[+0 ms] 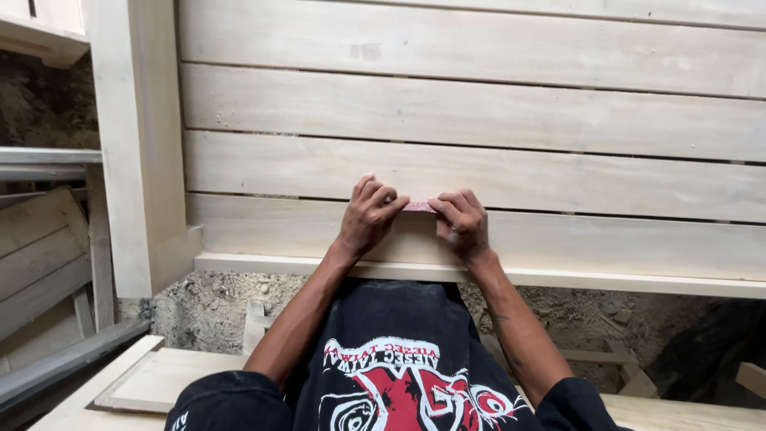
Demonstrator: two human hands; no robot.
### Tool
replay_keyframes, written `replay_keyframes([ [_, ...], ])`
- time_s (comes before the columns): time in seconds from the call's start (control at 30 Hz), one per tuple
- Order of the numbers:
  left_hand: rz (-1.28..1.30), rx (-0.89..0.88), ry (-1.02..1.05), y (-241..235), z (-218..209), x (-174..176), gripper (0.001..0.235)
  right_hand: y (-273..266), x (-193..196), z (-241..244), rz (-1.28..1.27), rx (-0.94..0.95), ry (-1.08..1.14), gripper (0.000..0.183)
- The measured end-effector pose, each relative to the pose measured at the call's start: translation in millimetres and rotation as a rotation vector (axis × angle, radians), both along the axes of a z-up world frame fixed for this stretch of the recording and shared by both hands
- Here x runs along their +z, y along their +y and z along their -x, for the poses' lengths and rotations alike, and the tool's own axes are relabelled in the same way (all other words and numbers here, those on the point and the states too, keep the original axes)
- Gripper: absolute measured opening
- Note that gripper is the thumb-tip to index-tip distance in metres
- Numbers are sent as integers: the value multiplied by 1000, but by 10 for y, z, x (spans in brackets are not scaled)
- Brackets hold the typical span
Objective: The person sands the edges and surfaces of a wooden slatted structure using a sanding block. They work on the frame and individual slats, moving along the length of the furniture piece to smooth the wood.
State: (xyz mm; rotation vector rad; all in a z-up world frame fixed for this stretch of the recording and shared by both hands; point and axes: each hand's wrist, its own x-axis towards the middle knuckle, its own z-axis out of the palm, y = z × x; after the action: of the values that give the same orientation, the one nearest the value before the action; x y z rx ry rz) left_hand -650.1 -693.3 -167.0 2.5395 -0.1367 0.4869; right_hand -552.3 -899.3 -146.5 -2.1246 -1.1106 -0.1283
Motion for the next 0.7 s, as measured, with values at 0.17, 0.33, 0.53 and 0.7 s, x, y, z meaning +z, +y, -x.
replay_keyframes([
  [0.17, 1, -24, 7, 150, 46, 56, 20, 96, 188, -49, 29, 35, -28, 26],
  [0.33, 67, -10, 19, -13, 134, 49, 26, -32, 192, 11, 39, 60, 34, 25],
  [0.53, 21, 6, 56, 324, 410, -62, 25, 301, 9, 148, 27, 140, 84, 25],
  [0.7, -77, 133, 128, 873, 808, 82, 27, 960, 18, 415, 17, 240, 122, 27],
])
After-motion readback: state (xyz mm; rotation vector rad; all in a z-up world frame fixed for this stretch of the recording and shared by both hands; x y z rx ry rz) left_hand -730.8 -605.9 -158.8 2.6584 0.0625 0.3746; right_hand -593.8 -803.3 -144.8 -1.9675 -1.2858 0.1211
